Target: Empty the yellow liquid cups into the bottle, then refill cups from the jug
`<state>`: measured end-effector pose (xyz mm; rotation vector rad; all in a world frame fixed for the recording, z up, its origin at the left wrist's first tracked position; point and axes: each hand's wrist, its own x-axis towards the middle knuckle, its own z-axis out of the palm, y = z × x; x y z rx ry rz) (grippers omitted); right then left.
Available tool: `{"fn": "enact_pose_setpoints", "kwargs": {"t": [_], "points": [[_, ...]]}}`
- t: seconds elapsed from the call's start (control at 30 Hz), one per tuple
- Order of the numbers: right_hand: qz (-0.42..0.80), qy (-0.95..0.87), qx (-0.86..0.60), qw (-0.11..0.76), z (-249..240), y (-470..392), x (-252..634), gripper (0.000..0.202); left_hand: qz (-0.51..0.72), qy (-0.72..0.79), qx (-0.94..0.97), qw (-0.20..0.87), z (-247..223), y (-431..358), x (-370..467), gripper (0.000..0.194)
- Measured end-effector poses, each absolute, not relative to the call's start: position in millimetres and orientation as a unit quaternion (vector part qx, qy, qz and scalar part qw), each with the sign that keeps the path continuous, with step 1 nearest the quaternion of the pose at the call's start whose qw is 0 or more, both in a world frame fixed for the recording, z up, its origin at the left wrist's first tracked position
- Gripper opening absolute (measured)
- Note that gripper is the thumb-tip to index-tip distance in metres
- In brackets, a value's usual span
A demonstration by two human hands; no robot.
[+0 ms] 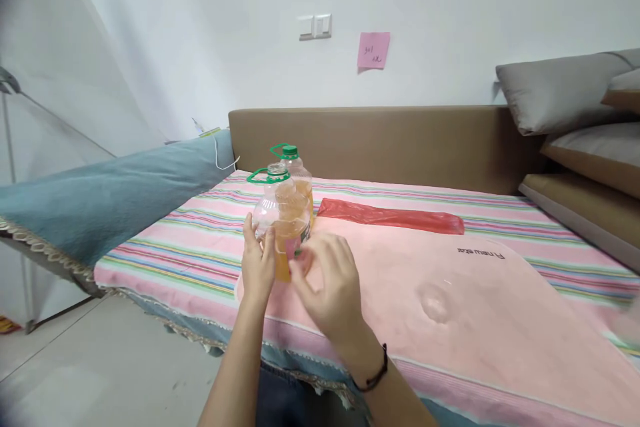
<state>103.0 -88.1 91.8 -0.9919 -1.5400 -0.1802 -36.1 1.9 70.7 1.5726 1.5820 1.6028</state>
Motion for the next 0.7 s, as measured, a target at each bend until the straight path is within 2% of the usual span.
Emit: {"fn": "enact_pose_setpoints", "kwargs": {"t": [0.03, 0.17, 0.27, 0.47, 0.6, 0.7], "points": [[-0.040, -0.639, -0.470, 0.608, 81.6, -71.1, 98.4, 0.028, 0.575, 0.577, 0.537, 0.219, 71.7, 1.9, -39.8, 0.063], [0.088, -0.585, -0.552, 0.587, 32.7, -8.8, 73.9, 0.085, 0.587, 0.616, 0.465, 0.246, 72.8, 8.4, -55.6, 0.052], [0.136, -0.540, -0.569, 0.606, 12.4, 14.8, 50.9, 0.107, 0.591, 0.625, 0.441, 0.256, 70.5, 17.8, -65.9, 0.050], [0.147, -0.490, -0.577, 0.637, 17.2, 18.4, 40.1, 0.093, 0.591, 0.597, 0.435, 0.324, 59.1, 40.9, -74.0, 0.060], [0.251, -0.544, -0.498, 0.627, 20.3, 21.2, 69.2, 0.083, 0.579, 0.557, 0.445, 0.396, 57.2, 47.0, -71.4, 0.071], [0.348, -0.591, -0.406, 0.603, 19.9, 31.1, 95.3, 0.085, 0.569, 0.522, 0.464, 0.434, 59.3, 45.4, -68.8, 0.074]]}}
